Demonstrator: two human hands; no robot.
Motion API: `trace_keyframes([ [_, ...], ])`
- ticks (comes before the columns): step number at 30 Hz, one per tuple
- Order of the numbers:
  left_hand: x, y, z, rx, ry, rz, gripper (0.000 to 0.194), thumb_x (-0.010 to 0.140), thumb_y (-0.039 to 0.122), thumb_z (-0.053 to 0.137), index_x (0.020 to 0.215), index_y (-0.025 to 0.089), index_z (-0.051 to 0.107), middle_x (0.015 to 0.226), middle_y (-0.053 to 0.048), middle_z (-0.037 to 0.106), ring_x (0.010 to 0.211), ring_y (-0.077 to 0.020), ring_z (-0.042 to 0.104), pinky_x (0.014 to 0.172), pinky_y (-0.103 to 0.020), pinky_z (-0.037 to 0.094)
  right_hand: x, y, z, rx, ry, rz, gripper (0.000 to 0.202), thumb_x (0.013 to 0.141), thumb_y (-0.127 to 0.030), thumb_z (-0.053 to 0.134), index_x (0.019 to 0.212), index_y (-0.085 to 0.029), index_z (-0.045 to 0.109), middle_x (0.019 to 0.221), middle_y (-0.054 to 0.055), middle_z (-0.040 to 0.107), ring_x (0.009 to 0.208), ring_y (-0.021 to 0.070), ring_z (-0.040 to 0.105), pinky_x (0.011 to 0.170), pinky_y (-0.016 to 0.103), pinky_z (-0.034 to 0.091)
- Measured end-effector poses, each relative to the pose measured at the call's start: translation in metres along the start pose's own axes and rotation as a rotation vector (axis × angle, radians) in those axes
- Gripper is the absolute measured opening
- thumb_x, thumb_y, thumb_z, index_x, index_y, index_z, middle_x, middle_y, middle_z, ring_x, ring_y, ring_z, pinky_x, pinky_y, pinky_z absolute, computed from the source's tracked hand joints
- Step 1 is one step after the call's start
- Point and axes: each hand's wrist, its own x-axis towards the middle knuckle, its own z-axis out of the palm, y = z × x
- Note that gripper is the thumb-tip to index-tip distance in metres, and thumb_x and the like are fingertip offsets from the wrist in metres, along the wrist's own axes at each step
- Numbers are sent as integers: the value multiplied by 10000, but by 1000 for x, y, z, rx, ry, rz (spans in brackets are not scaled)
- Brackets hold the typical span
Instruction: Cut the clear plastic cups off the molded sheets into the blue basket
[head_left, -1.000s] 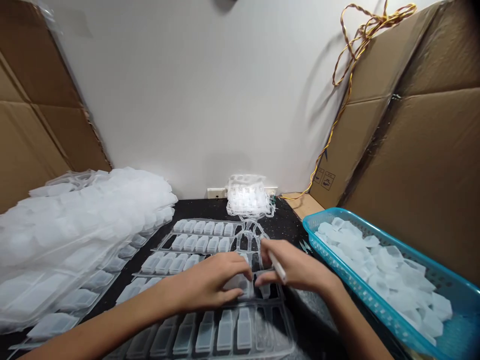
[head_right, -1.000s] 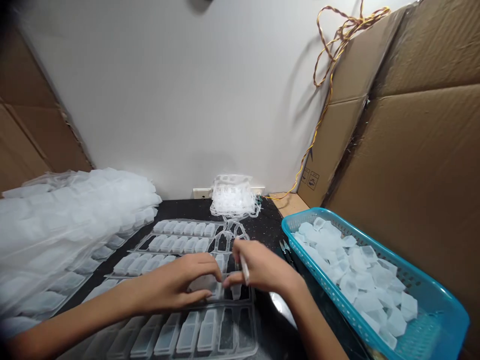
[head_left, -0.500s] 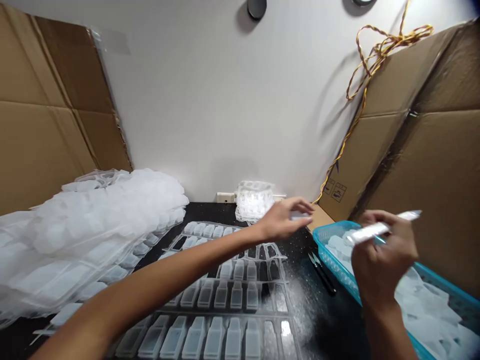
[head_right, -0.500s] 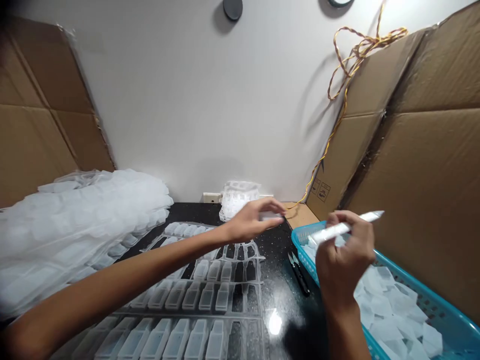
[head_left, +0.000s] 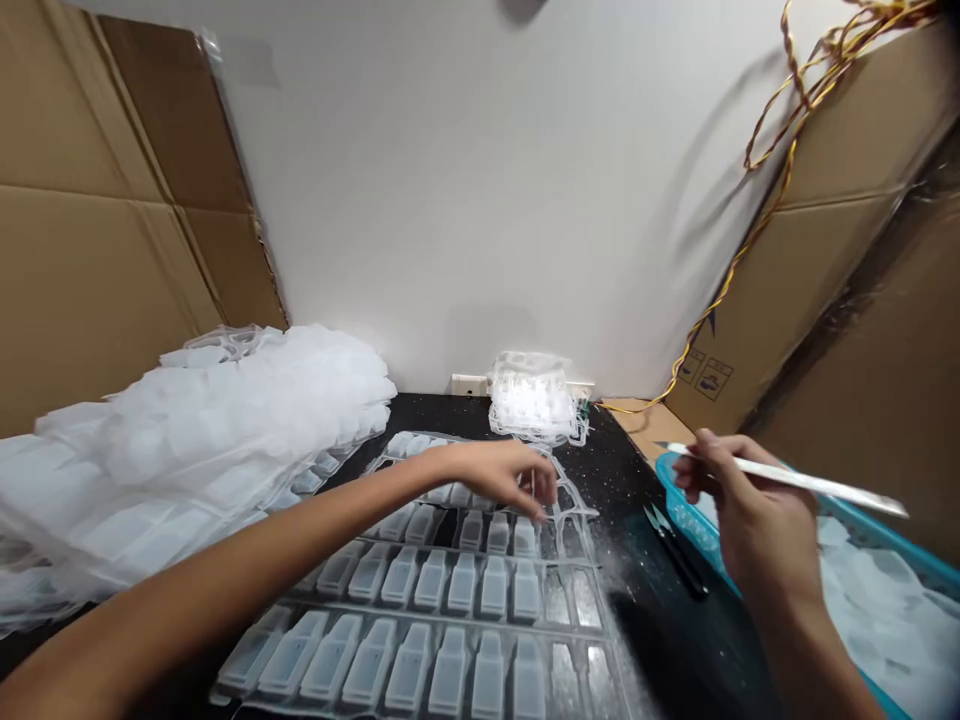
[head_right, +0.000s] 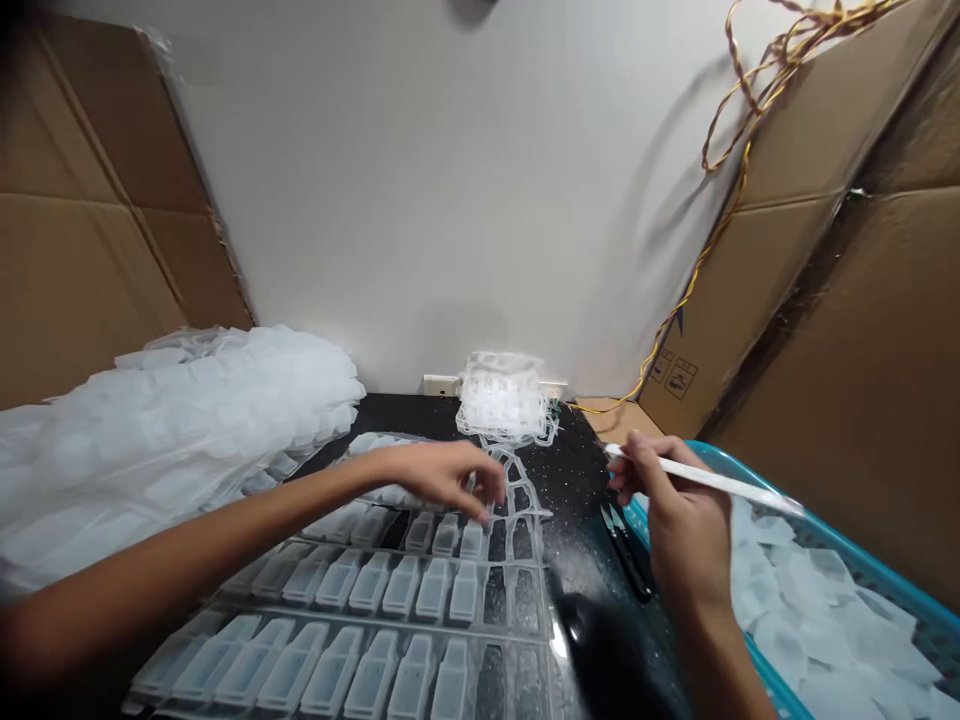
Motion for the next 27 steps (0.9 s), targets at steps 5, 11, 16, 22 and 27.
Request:
trace_keyframes([
  [5,-32,-12,35,196,79,-23,176,894,294,718,1042,207,681,1056,-64,692,956,-209,634,779,-315,482,-13,14,21,86,-417,319,360,836,-485,752,982,-235,539,686,4,705,573,172,645,517,258,491],
  [11,-32,-7,42,251,210,-59,106,891,183,704,991,179,669,995,-57,690,946,-217,618,762,-309,447,-35,31,42,-88,-707,438,382,785,-441,773,750,-229,457,604,-5,682,501,153,617,492,247,483],
  [16,-37,-8,52,262,280,3,132,903,100,631,1005,178,665,994,-56,665,946,-205,615,775,-297,451,-47,42,53,-85,-733,476,327,779,-358,738,737,-229,441,599,-19,671,488,140,604,478,237,478],
  [22,-38,-1,60,439,283,138,132,923,160,599,1038,193,654,994,-77,630,892,-211,576,746,-321,456,-51,47,57,-105,-739,477,312,765,-331,727,718,-234,435,592,-23,656,482,137,589,459,233,459],
  [27,-34,6,67,627,267,149,102,878,162,642,976,170,617,1065,-123,626,961,-269,528,831,-406,450,-51,44,57,-235,-728,427,229,740,-243,648,673,-233,429,554,-38,616,439,119,549,420,211,403],
])
